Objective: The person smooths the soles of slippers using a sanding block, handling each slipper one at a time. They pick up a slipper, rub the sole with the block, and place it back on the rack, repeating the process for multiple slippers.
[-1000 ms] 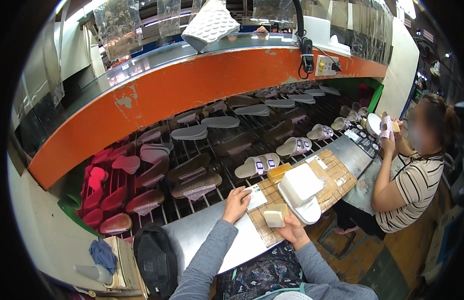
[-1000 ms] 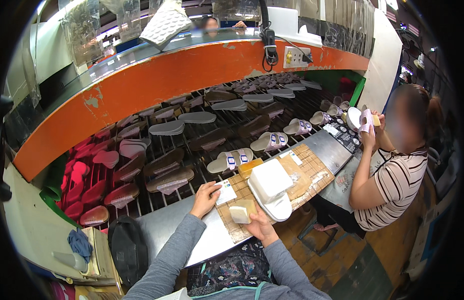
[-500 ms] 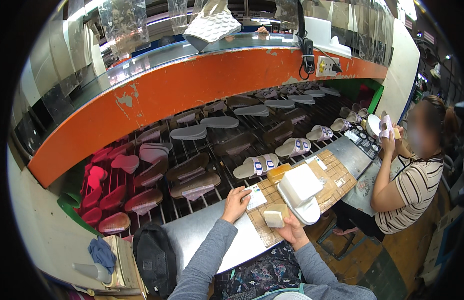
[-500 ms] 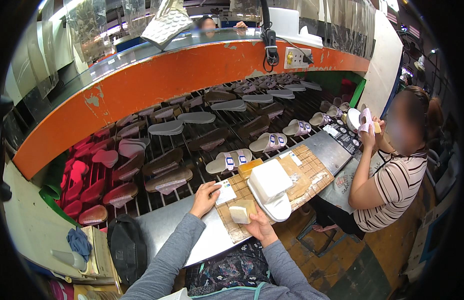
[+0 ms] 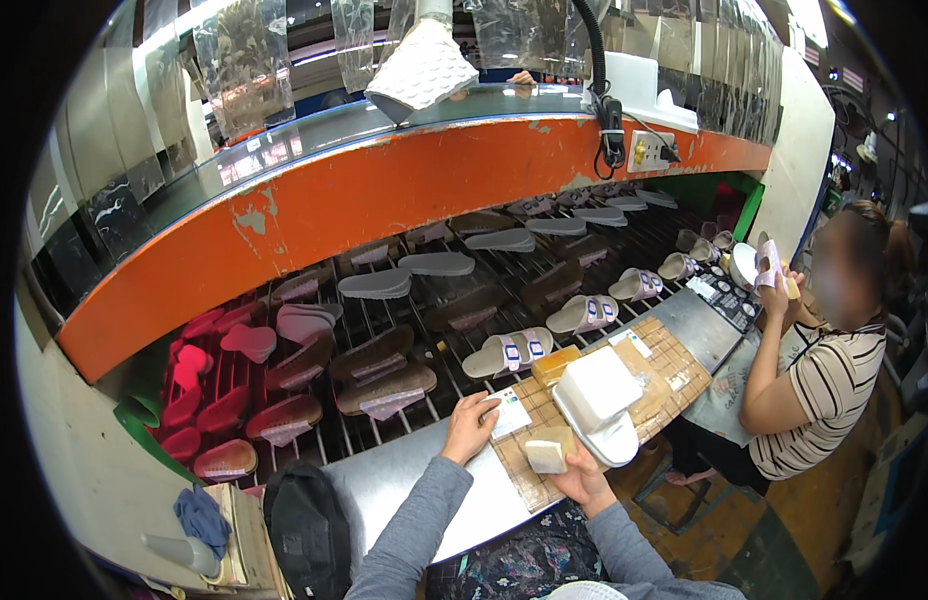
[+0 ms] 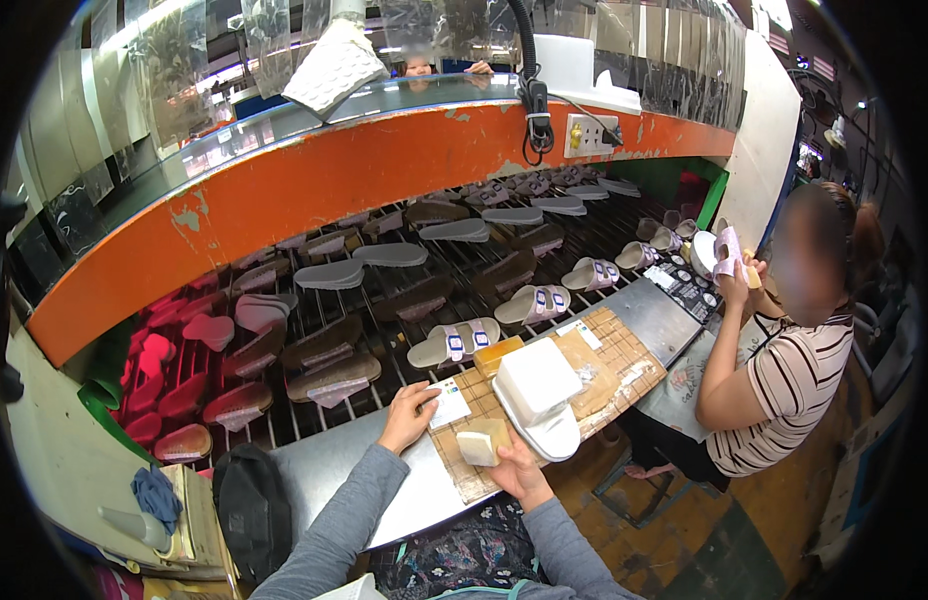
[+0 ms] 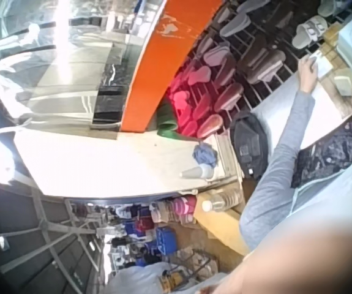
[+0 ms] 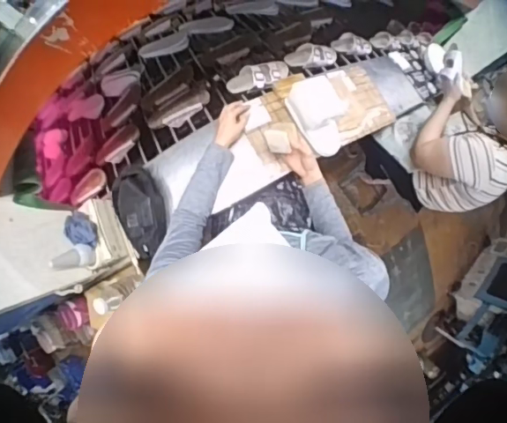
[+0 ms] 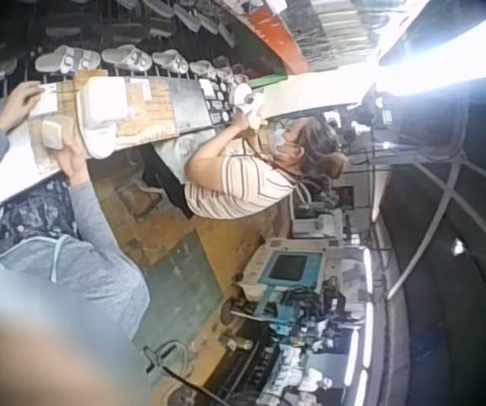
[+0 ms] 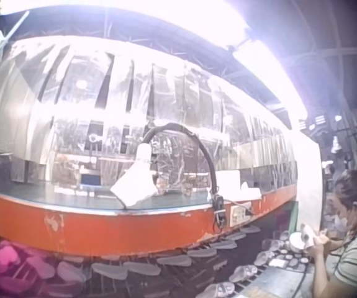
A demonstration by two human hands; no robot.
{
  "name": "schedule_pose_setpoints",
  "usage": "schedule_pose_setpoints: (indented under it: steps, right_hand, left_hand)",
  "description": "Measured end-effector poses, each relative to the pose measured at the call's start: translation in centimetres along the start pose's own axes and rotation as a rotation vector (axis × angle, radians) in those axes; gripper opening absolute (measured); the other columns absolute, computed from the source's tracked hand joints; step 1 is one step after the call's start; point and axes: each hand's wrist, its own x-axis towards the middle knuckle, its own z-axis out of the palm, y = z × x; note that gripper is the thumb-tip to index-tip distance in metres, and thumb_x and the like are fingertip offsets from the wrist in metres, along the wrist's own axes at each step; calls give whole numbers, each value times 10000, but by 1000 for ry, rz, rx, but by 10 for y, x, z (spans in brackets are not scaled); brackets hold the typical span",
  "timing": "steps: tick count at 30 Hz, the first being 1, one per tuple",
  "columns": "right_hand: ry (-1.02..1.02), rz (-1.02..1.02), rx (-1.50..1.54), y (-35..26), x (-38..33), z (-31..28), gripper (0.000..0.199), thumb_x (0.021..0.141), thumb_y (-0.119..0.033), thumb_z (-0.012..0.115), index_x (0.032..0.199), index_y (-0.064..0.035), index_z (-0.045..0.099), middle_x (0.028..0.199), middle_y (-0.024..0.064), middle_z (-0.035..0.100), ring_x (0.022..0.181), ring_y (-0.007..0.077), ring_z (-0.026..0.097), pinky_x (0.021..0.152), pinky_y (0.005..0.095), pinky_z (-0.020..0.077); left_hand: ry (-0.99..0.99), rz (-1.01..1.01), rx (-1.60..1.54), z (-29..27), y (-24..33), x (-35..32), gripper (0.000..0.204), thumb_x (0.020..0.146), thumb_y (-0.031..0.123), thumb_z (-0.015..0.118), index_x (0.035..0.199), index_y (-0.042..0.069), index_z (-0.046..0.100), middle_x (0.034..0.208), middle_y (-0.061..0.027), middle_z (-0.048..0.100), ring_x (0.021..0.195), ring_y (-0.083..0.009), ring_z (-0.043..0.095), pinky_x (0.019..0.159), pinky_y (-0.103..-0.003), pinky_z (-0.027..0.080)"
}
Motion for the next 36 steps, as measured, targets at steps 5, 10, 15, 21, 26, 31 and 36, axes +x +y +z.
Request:
schedule_pose_setpoints:
  steps: [5, 10, 15, 21, 26, 31, 36]
  right_hand:
    - [-17, 11, -17, -1, 0, -1, 714, 807, -155, 682, 1413, -80, 311, 1375, 136, 432, 1285, 289, 424, 1081, 457, 356]
    - [3, 22, -23, -1, 1, -1, 720, 805, -164, 685, 1417, -79, 315, 1373, 133, 433, 1282, 293, 427, 1075, 461, 362]
    - [11, 19, -26, -2, 1, 0, 729, 801, -168, 692, 1416, -65, 315, 1368, 138, 435, 1278, 287, 432, 1079, 445, 363]
    - [14, 23, -22, -1, 0, 0, 712, 800, -167, 695, 1400, -57, 329, 1350, 142, 450, 1268, 289, 443, 1078, 443, 366]
    - [22, 19, -22, -1, 1, 0, 709, 798, -168, 697, 1397, -55, 336, 1345, 143, 458, 1267, 288, 446, 1080, 442, 363]
    - [14, 11, -24, -1, 2, 0, 713, 799, -172, 699, 1399, -54, 333, 1351, 142, 453, 1270, 289, 444, 1084, 443, 358]
    - [19, 14, -37, 0, 1, 1, 727, 796, -179, 705, 1404, -50, 327, 1354, 146, 451, 1271, 294, 440, 1081, 447, 357]
  left_hand:
    - [-2, -2, 8, 0, 0, 1, 269, 835, 175, 647, 1085, 93, 703, 1222, -182, 597, 1160, -340, 528, 1010, -414, 401]
    - [27, 18, -11, 1, -1, 2, 261, 840, 189, 641, 1076, 101, 708, 1214, -171, 603, 1152, -336, 528, 1003, -414, 405]
    - [13, 2, -7, 3, -2, 2, 269, 841, 196, 644, 1082, 95, 706, 1214, -170, 605, 1145, -333, 534, 998, -415, 411]
    - [27, 20, -9, 3, -3, 1, 271, 841, 193, 643, 1083, 87, 706, 1211, -178, 604, 1139, -339, 534, 995, -412, 414]
    - [14, 21, -4, 4, -4, 2, 269, 835, 182, 646, 1078, 82, 706, 1207, -188, 601, 1128, -348, 535, 985, -413, 419]
    - [36, 35, -15, 6, -6, 3, 263, 827, 170, 652, 1069, 83, 709, 1196, -188, 606, 1114, -351, 541, 975, -417, 425]
    - [38, 36, -28, 7, -8, 2, 264, 826, 165, 654, 1071, 84, 709, 1199, -184, 606, 1121, -349, 541, 979, -415, 425]
